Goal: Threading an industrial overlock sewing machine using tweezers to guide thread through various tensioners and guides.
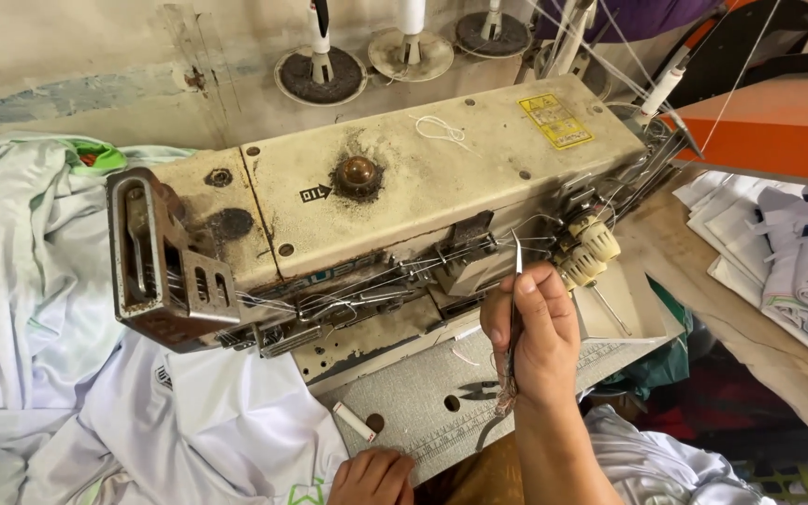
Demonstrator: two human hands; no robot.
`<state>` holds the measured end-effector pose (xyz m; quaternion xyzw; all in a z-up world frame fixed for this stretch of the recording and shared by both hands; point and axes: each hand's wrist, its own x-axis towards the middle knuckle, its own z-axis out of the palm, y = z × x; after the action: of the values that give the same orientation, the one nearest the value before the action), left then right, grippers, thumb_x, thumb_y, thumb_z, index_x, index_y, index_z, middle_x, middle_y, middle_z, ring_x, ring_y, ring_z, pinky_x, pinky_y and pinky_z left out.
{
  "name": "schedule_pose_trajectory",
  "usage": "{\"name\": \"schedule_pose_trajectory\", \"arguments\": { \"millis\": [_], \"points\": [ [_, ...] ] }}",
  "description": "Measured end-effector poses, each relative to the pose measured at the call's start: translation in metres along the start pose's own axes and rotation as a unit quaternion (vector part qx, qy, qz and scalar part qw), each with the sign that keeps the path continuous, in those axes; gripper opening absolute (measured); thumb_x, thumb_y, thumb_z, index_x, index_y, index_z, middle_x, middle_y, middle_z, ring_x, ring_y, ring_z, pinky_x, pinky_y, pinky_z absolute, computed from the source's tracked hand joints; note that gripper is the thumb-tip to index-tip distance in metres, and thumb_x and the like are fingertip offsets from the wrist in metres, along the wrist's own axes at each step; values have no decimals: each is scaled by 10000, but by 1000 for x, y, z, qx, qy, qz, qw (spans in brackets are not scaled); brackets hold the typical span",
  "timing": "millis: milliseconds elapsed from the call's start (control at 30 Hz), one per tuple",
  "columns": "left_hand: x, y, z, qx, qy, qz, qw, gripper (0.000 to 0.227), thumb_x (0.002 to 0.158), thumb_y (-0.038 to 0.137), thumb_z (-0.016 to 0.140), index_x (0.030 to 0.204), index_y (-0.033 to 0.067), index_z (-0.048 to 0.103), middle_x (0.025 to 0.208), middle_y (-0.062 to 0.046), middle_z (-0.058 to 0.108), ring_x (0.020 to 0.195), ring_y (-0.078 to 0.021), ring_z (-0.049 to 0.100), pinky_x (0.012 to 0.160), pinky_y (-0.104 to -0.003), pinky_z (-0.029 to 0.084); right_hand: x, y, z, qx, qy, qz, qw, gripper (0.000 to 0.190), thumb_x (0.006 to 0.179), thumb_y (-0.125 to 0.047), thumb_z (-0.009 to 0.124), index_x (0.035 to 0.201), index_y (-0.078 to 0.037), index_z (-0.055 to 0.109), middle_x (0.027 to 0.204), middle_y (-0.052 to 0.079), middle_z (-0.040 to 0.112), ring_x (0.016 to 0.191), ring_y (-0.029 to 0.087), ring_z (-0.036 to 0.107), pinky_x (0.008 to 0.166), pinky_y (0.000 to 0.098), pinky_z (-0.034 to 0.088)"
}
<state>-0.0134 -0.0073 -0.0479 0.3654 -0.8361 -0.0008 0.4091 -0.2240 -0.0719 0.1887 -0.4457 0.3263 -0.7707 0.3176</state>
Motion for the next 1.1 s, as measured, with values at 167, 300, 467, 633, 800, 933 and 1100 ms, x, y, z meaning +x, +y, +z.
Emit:
{"name": "schedule_pose_trajectory", "arguments": {
  "millis": [167, 300, 467, 633, 800, 933, 1100],
  "points": [
    [-4, -9, 3, 12, 42, -4, 999, 224, 696, 181, 614, 872, 277, 713, 839, 116, 717, 779, -122, 676, 598, -278, 448, -3, -5, -2, 13, 2, -5, 1000, 185, 1103, -153, 453, 970, -55, 535, 510, 38, 467, 348, 113, 330, 447, 249, 308],
    [17, -8, -25, -181, -133, -98, 970, 252, 929, 327, 644, 1142, 253, 756, 1078, -1, 774, 1014, -229, 686, 850, -429, 545, -8, -10, -9, 8, -20, -2, 1000, 181, 1097, -183, 472, 975, -65, 536, 492, 32, 466, 380, 116, 349, 472, 263, 322],
    [170, 49, -118, -206, 54, -3, 977, 199, 933, 161, 705, 1117, 87, 707, 922, -68, 769, 803, -177, 718, 697, -298, 636, -13, -16, -13, 7, -47, 6, 999, 191, 1090, -196, 487, 956, -63, 514, 488, 38, 454, 443, 124, 374, 497, 272, 334],
    [268, 73, -128, -283, -5, -10, 959, 222, 1032, 86, 561, 1171, -57, 659, 876, -100, 694, 558, -75, 598, 414, -138, 530, -14, -26, -19, -9, -66, 21, 998, 188, 1081, -210, 509, 945, -81, 525, 495, 43, 470, 436, 108, 410, 493, 226, 341],
    [293, 95, -118, -295, 24, -114, 948, 260, 968, 285, 673, 1099, 67, 726, 791, -20, 716, 580, -102, 652, 540, -260, 561, -13, -32, -26, -35, -63, 28, 997, 200, 1069, -218, 510, 911, -95, 498, 475, 49, 473, 419, 113, 421, 486, 232, 341],
    [292, 103, -104, -249, 86, -78, 961, 165, 950, 222, 732, 1057, 97, 735, 785, 7, 736, 591, -96, 708, 558, -258, 585, -15, -27, -32, -37, -68, 40, 996, 214, 1063, -231, 517, 894, -108, 469, 484, 79, 508, 424, 115, 448, 509, 246, 376],
    [296, 106, -97, -295, 137, -69, 943, 55, 947, 89, 707, 966, 55, 746, 664, -63, 703, 483, -146, 636, 412, -276, 507, -14, -15, -34, -15, -72, 9, 997, 195, 1065, -168, 513, 913, -46, 523, 464, 81, 524, 409, 126, 468, 474, 236, 393]
  ]
}}
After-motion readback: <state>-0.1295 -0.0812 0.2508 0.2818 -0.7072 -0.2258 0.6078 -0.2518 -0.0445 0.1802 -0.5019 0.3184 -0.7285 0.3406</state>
